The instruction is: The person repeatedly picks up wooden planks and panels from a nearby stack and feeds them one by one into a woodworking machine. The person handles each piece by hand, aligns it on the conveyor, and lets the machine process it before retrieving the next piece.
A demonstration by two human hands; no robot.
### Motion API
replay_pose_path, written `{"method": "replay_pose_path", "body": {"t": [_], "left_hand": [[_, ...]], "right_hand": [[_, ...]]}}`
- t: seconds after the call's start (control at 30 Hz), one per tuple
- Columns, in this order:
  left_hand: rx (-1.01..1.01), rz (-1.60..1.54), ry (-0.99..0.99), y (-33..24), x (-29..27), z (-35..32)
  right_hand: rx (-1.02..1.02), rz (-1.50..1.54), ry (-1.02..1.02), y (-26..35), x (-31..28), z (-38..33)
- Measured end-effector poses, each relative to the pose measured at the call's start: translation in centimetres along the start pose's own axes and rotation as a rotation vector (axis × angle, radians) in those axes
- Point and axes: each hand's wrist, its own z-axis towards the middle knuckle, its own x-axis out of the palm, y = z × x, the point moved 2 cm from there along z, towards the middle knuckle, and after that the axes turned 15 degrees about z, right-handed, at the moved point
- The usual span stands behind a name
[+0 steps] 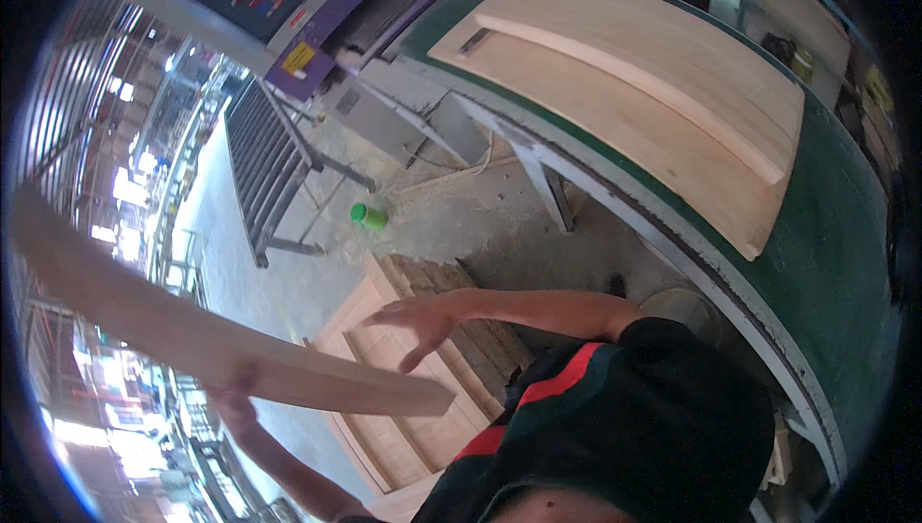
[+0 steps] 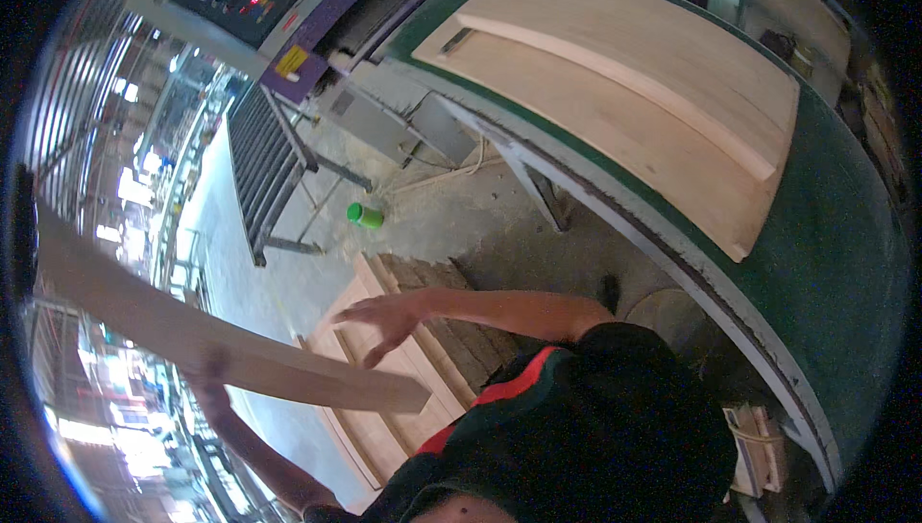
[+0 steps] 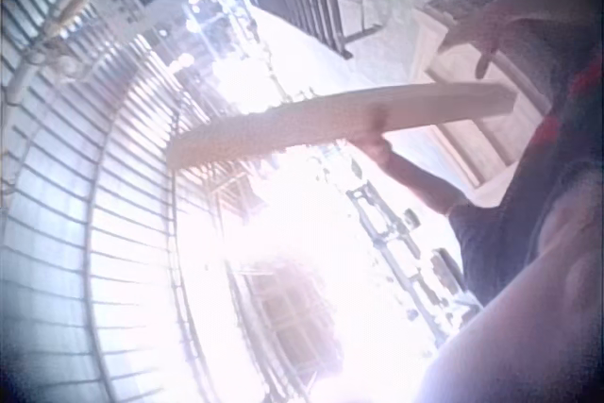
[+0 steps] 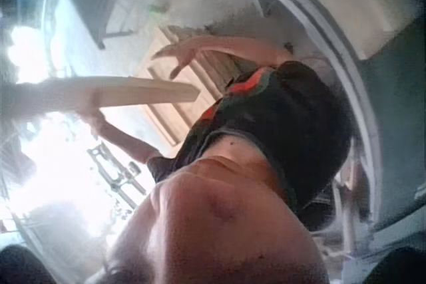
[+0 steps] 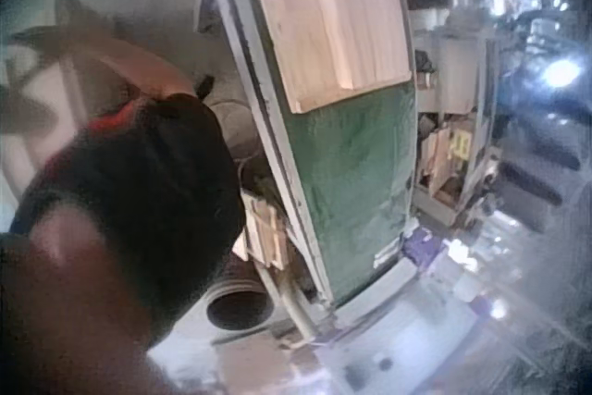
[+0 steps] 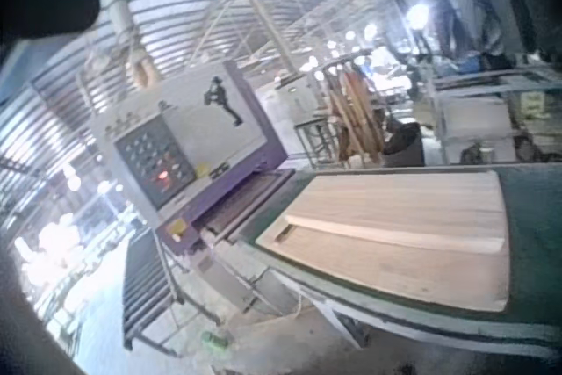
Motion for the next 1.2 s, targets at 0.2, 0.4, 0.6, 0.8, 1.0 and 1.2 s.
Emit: {"method": "replay_pose_path", "body": {"t": [0.2, 0.4, 0.6, 0.8, 1.0, 1.2], "left_hand": [[0.136, -0.347, -0.481, -15.5, 10.7, 10.6], [0.095, -1.014, -0.261, -18.8, 28.7, 16.3], [-0.482, -1.537, 0.184, -21.6, 53.2, 9.1], [-0.806, -1.739, 0.622, -19.8, 71.5, 6.3], [-1.114, -1.65, 0.797, -18.0, 76.9, 5.4], [-0.971, -1.244, 1.722, -14.4, 73.6, 3.1]], "right_hand": [[-0.068, 0.186, -0.479, 13.6, -13.1, -5.3], [0.023, -0.385, -0.681, 22.7, -23.8, -14.4], [0.473, -0.975, -0.883, 20.0, -26.0, -26.4], [0.909, -1.065, -1.03, 15.5, -27.7, -32.5], [1.23, -0.925, -1.091, 14.0, -29.0, -33.4], [1.291, -0.904, -1.156, 14.6, -30.5, -29.8]]}}
